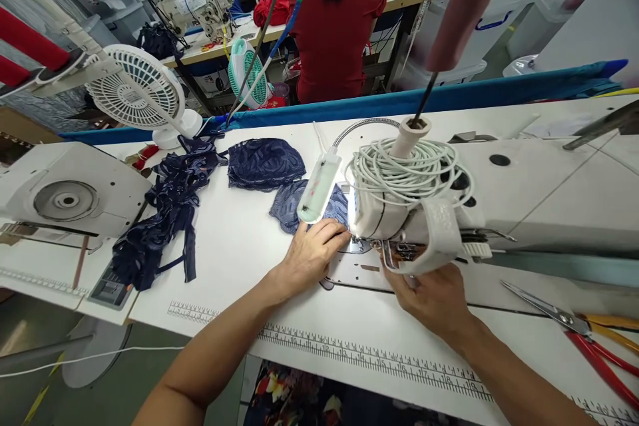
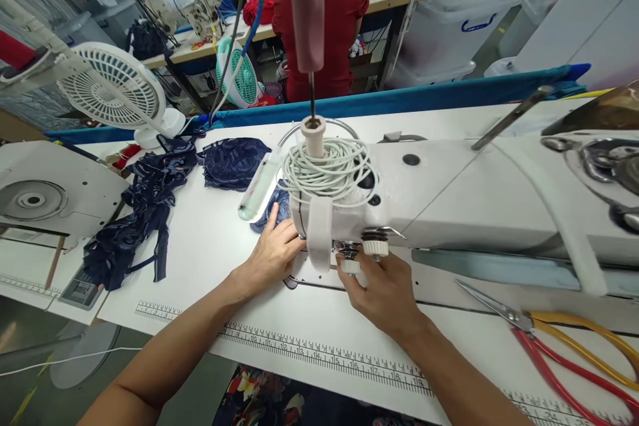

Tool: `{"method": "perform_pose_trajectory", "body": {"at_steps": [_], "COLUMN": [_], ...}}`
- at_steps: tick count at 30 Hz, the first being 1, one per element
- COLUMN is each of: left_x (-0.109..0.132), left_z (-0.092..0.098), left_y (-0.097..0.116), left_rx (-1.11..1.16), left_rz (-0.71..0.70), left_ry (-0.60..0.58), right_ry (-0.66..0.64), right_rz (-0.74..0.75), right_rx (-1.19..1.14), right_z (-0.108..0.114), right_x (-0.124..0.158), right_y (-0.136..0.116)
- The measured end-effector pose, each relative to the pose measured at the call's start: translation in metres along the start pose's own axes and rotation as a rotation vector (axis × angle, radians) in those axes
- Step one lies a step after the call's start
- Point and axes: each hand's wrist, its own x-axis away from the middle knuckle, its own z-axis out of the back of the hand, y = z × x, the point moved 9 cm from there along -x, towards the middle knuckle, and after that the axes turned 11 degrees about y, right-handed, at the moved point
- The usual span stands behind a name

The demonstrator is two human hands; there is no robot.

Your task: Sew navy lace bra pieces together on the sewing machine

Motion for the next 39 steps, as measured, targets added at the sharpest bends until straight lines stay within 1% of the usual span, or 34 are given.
{"method": "perform_pose_trajectory", "body": {"at_steps": [3, 7, 12, 19, 22, 29, 39], "left_x": [-0.001, -0.003, -0.003, 0.005, 0.006, 0.007, 0.000], "left_z": [0.002, 0.003, 0.002, 0.003, 0.004, 0.002, 0.002], "left_y": [0.000, 0.000, -0.001, 0.005, 0.007, 0.007, 0.004], "left_rx": [0.025, 0.079, 0.091, 0.095, 0.096, 0.064, 0.050], "left_rz": [0.005, 0.006, 0.018, 0.007, 0.000, -0.001, 0.008], "left_ry": [0.014, 0.033, 0.028, 0.018, 0.026, 0.003, 0.027], "right_ry": [-0.032, -0.041, -0.023, -0.028, -0.017, 0.035, 0.029], "right_rz": [0.025, 0.015, -0.012, -0.047, -0.040, -0.021, -0.002], "right_rx": [0.019, 0.018, 0.018, -0.004, -0.024, -0.059, -0.054], "right_z": [-0.002, -0.003, -0.002, 0.000, 0.001, 0.005, 0.004], "right_x": [0.002, 0.005, 0.004, -0.001, -0.002, -0.005, -0.008], "right_y": [0.006, 0.011, 0.009, 0.006, 0.004, 0.000, 0.004]}}
